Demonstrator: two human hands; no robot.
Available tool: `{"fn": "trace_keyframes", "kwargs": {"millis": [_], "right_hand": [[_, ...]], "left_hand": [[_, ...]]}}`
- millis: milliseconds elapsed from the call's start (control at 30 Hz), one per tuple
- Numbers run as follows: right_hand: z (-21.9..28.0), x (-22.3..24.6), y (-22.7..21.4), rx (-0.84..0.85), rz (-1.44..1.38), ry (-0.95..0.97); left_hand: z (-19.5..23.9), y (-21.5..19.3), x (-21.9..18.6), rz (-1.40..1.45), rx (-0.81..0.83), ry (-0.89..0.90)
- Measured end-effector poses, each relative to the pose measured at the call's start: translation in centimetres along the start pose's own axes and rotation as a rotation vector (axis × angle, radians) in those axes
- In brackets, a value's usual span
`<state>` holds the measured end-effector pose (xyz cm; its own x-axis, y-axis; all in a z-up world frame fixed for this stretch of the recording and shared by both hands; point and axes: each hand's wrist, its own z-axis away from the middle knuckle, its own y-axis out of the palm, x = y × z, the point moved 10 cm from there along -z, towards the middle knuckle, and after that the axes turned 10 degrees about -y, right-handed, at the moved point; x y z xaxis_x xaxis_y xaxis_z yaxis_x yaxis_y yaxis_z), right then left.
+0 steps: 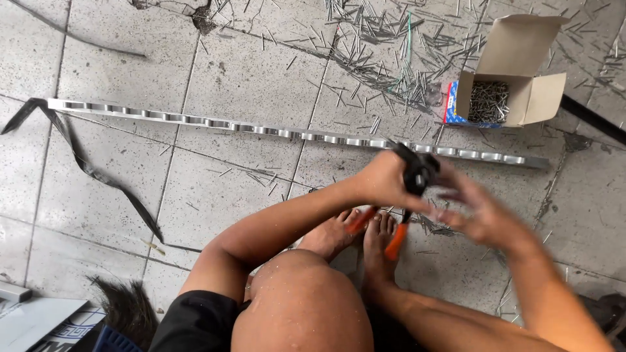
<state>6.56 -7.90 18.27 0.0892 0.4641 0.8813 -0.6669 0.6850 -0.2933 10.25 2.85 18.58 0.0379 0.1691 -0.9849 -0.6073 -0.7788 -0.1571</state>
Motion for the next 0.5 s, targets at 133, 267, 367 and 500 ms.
{"fn": "trace_keyframes", "kwargs": {"millis": [133,267,367,500], "right_hand": [[1.8,-6.0,7.5,-0.239,-0.567,-0.095],[1.8,-9.9,5.7,-0.344,-0.433,-0.156],[1.9,-10.4,4.3,-0.341,-0.27,-0.082],[2.4,-12.9,5.2,-0.317,-0.086,0.133]], "left_hand": [[0.2,-2.7,2.8,0.435,-0.477,-0.127],[0.3,-2.7,4.2,0.032,-0.228,-0.172],[1.4,-4.7,8.2,-0.654,-0.186,-0.103],[1.5,-7.0,11.8,-1.255,-0.368,-0.032]]}}
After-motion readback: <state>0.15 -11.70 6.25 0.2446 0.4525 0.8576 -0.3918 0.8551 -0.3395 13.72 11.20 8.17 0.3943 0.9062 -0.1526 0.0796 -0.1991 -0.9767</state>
